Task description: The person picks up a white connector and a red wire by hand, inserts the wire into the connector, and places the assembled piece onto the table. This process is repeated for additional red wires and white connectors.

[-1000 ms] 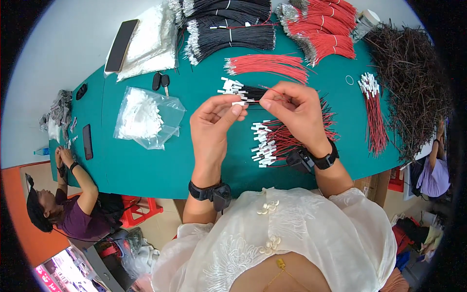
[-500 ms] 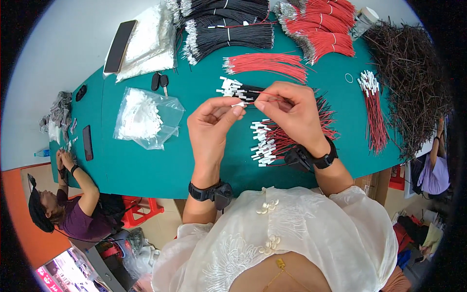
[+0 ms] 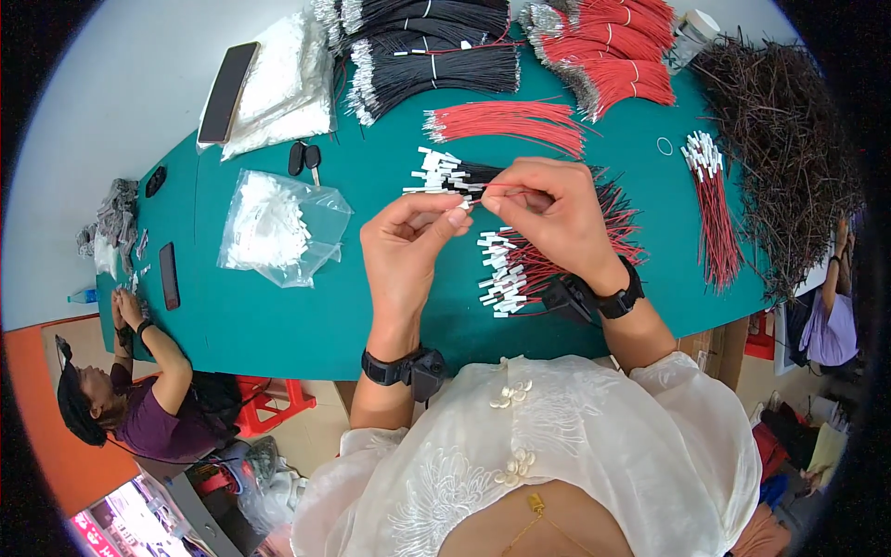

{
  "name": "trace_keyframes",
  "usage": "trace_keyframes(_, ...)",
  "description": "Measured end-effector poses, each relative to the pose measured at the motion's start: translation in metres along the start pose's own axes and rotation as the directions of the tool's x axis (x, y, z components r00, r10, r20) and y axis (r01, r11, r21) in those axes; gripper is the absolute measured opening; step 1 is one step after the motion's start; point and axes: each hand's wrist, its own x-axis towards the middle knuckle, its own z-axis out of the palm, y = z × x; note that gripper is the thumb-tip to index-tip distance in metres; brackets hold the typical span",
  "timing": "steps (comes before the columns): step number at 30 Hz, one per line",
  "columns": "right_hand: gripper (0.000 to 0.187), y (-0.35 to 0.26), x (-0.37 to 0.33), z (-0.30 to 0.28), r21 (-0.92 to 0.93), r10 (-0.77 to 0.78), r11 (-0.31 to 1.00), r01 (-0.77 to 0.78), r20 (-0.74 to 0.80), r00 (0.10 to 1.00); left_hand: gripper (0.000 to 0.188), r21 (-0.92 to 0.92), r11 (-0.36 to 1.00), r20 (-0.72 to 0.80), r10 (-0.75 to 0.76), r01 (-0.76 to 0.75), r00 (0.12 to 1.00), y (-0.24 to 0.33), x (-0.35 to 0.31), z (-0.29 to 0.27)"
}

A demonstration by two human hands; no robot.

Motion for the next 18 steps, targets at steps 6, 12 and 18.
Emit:
trace_keyframes(6,0.005,0.0033,0.0013,-0.0018,-0.019,0.023,1.000,-0.022,0.019,1.000,0.014,0.019,1.000,0.005,-0.003,0.003,1.000,-0.0010,0.0011,0.0013)
trace_keyframes(12,0.006,0.0017,-0.0007,-0.0022,0.026,0.050,0.998,-0.051,0.030,0.998,0.013,0.043,0.999,0.014,0.007,-0.008,1.000,-0.0003,0.0008,0.0014)
trace_keyframes(18,0.006,0.0046,0.0001,-0.0021,0.009,0.057,0.998,-0.057,0.024,0.998,0.013,0.029,0.999,0.030,-0.017,0.016,0.999,0.0006,0.0018,0.0002)
